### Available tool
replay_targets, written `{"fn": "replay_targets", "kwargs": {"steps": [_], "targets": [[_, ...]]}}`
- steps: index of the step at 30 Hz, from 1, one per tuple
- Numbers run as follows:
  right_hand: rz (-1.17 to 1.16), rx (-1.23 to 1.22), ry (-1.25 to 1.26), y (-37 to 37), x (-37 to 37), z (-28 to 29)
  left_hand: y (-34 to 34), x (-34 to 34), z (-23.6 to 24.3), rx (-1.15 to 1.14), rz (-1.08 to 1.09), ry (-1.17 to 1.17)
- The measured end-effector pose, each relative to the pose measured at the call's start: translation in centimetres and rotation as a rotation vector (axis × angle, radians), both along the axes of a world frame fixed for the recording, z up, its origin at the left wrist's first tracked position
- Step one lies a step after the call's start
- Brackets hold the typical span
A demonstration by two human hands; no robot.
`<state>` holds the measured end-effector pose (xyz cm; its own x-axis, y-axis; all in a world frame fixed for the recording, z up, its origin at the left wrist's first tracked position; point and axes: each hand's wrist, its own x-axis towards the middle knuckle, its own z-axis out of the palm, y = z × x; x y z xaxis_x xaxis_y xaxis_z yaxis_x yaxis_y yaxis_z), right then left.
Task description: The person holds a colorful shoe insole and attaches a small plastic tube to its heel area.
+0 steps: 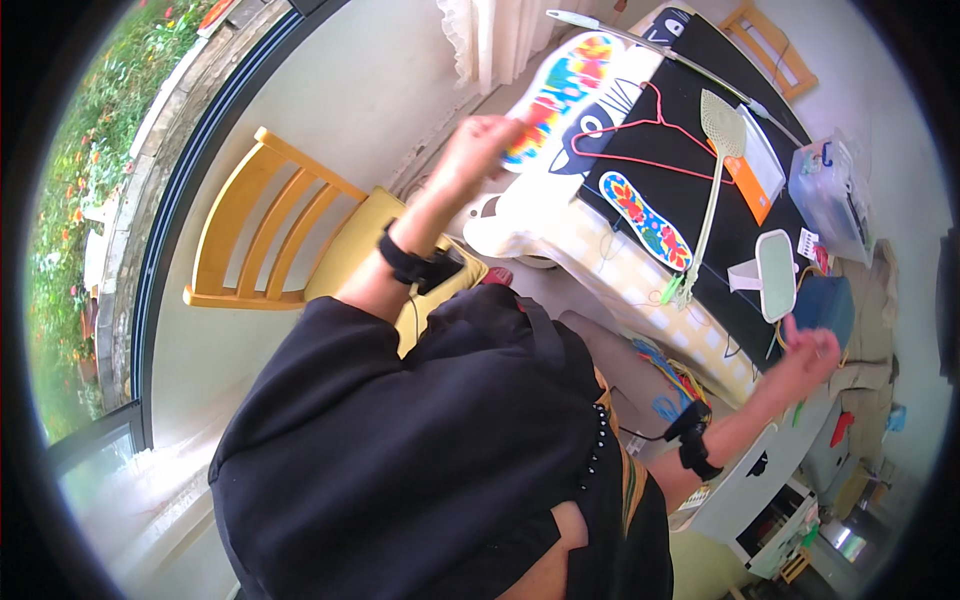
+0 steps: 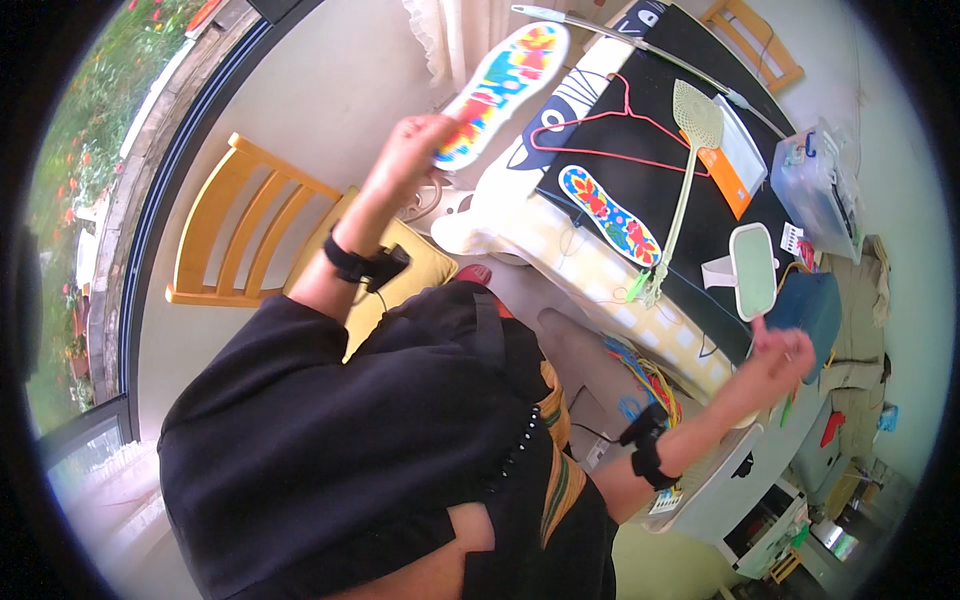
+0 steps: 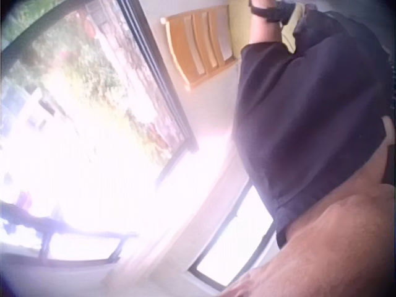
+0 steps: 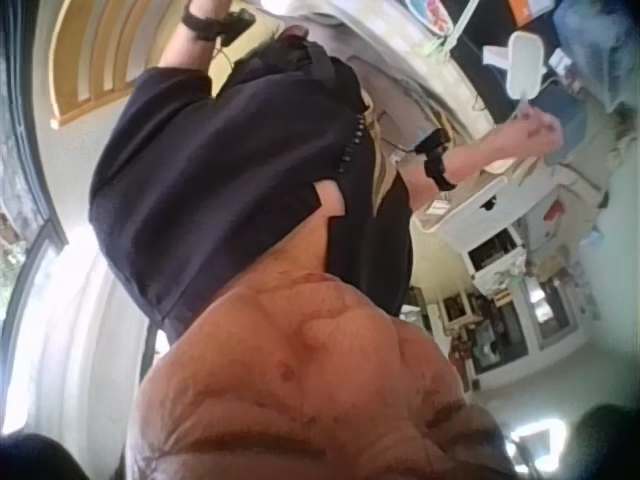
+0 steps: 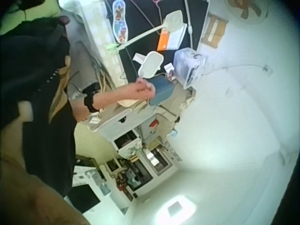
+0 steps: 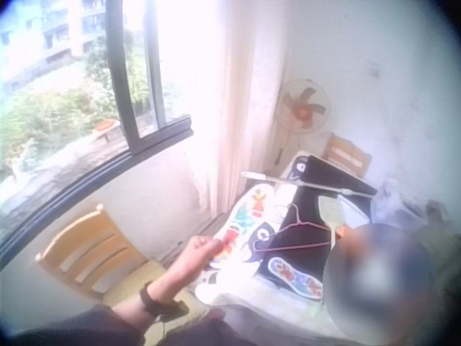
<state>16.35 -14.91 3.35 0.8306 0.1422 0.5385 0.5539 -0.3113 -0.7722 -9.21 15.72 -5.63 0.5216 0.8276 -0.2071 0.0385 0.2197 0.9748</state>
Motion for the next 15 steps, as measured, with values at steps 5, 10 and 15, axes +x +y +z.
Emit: {"fn": "replay_targets", "kwargs": {"steps": [5,10,15], "targets": [[0.49,-0.203,0.195,7.8,-10.2,-0.1,-4.8,3.6,3.4,0.01,-0.248,-0.122],[0.713,-0.297,-0.175,9.8,-13.7,-0.5,-6.9,4.3,5.1,0.048,-0.284,-0.227],[0.71,-0.345,-0.147,9.5,-14.0,0.1,-7.3,4.1,5.9,0.067,-0.294,-0.253]]}}
